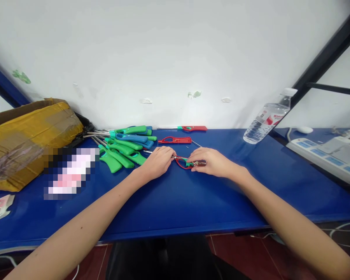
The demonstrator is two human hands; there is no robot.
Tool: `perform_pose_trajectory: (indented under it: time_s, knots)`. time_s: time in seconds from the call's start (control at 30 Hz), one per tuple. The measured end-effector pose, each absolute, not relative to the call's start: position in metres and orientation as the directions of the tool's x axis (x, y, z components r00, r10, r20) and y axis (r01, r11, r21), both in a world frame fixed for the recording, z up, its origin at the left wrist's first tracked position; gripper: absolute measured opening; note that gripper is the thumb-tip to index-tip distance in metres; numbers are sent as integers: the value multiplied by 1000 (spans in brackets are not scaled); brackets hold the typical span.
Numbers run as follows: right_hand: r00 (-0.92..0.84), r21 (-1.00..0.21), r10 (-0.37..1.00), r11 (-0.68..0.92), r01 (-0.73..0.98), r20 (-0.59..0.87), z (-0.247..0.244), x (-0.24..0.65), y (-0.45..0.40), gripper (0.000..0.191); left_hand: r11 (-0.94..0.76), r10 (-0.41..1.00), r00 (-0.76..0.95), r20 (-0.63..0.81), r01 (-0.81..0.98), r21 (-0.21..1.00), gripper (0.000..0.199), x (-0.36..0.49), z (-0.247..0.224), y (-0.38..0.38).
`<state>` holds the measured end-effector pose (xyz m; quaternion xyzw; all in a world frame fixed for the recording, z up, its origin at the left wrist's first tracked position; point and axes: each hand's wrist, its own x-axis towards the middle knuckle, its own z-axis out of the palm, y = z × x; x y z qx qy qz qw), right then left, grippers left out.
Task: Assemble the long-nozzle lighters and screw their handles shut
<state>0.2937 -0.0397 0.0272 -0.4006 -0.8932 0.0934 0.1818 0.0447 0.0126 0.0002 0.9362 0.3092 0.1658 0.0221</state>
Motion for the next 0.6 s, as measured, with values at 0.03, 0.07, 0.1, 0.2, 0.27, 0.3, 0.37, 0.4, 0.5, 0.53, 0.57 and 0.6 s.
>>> perform_pose_trajectory:
  time_s: [0.03,0.07,0.1,0.2,0.27,0.3,0.37,0.4,0.5,0.53,0.57,0.6]
  knots:
    - [-631,-277,727,687,672,273,26,294,-39,24,-808,586,752,301,572,144,14,44,1,12]
    - [-647,-239,704,709,664,292,25,294,-39,23,-808,586,750,306,571,146,14,44,1,12]
    - [-660,-203,685,725,658,309,24,294,-38,22,-808,585,748,313,570,150,13,44,1,12]
    - [-680,-121,649,747,653,341,23,296,-37,24,-811,581,740,339,562,163,13,43,2,12]
    - [-691,-89,631,758,647,353,23,298,-36,25,-811,580,733,355,561,166,13,43,2,11]
    - [-697,-80,623,763,642,356,23,298,-36,25,-811,579,731,361,560,167,13,43,2,11]
    - [-703,-75,612,771,632,362,23,299,-36,25,-813,577,728,370,559,166,13,43,1,11]
    - [-703,-78,610,773,630,365,23,299,-36,25,-813,576,727,373,559,166,13,43,1,10]
    - [-702,-80,611,772,630,366,23,299,-36,25,-810,581,727,367,562,168,13,43,1,11]
    - [-703,-79,614,771,632,360,23,299,-35,25,-808,583,728,360,565,167,13,43,1,11]
    - [-703,-80,618,768,635,353,23,299,-35,25,-806,586,730,351,568,165,14,43,0,11]
    - [-703,-85,622,766,637,345,22,299,-34,25,-804,589,733,340,572,160,15,43,0,11]
